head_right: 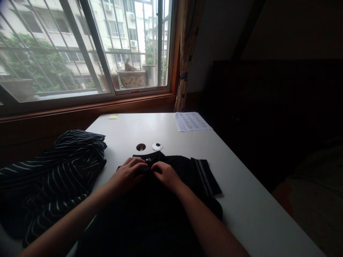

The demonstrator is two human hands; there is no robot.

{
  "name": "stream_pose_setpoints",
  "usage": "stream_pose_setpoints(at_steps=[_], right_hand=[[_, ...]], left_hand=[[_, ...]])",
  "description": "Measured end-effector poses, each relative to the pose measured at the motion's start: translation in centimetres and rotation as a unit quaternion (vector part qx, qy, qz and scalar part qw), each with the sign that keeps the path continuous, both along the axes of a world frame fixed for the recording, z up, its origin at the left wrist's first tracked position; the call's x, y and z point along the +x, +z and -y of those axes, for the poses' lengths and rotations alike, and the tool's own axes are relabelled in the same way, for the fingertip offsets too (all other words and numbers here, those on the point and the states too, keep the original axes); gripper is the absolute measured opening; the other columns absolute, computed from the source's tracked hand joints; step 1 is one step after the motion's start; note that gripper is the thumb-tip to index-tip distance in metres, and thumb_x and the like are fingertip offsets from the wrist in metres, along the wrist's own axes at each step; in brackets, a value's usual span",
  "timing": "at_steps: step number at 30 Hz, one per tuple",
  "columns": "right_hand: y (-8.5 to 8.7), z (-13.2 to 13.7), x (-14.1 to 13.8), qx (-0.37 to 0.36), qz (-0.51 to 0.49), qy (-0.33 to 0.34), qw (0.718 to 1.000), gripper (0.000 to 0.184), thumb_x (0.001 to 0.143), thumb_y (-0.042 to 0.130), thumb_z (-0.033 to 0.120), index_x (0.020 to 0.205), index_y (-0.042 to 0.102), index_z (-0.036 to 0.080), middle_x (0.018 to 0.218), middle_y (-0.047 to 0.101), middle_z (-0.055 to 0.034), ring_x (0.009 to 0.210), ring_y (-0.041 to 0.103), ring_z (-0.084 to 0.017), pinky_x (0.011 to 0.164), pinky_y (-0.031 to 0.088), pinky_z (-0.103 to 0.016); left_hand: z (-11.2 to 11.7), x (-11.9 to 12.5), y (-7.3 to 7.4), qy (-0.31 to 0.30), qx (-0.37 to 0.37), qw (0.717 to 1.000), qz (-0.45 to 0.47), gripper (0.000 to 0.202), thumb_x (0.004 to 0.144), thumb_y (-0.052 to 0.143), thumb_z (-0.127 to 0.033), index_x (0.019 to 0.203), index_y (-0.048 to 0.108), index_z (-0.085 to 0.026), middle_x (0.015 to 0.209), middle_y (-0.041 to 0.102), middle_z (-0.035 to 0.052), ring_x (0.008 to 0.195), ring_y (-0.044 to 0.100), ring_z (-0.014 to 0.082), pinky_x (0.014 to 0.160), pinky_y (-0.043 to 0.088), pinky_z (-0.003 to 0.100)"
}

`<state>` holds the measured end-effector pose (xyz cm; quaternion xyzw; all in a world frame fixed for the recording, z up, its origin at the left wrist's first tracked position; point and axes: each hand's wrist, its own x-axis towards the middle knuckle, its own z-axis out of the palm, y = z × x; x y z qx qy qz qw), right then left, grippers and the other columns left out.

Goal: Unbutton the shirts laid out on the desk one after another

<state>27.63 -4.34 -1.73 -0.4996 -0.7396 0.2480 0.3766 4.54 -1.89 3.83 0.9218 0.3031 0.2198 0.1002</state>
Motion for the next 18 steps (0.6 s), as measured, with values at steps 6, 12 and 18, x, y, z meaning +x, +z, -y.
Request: stream_pose_setpoints(at_steps=[6, 12, 18], right_hand=[[0.2, -0.7, 1.4, 0.014, -0.007, -0.021, 1.0, 0.015, 0.086, 0.062, 0.013, 0.091, 0.07, 0.024, 0.091, 0.062, -0.0012, 0.09, 0.06, -0.018, 0.083, 0.048, -0.032], [-0.3, -1.3, 1.3, 0.028, 0.009, -0.059, 0.998, 0.017, 0.085, 0.065, 0.012, 0.092, 0.07, 0.025, 0.096, 0.057, -0.0033, 0.098, 0.049, -0.023, 0.093, 0.04, -0.042], [-0.5, -1.7, 1.2, 0.031, -0.006, -0.051, 0.998, 0.016, 0.089, 0.059, 0.011, 0.094, 0.066, 0.025, 0.097, 0.055, -0.0033, 0.098, 0.05, -0.022, 0.092, 0.041, -0.041]], left_hand=[[-3.2, 3.2, -3.2, -0.016, -0.125, 0.989, 0.074, 0.017, 0.092, 0.054, -0.016, 0.1, 0.068, -0.02, 0.1, 0.067, 0.0061, 0.092, 0.063, 0.0216, 0.083, 0.052, 0.034], [-4.1, 3.2, -5.3, 0.003, -0.161, 0.978, 0.13, 0.014, 0.092, 0.055, -0.018, 0.102, 0.064, -0.019, 0.099, 0.07, 0.0044, 0.09, 0.066, 0.0199, 0.081, 0.053, 0.031], [-3.5, 3.2, -5.9, 0.06, -0.059, 0.973, 0.215, 0.028, 0.092, 0.057, -0.017, 0.118, 0.058, -0.024, 0.128, 0.049, 0.0094, 0.112, 0.057, 0.0226, 0.093, 0.052, 0.039]])
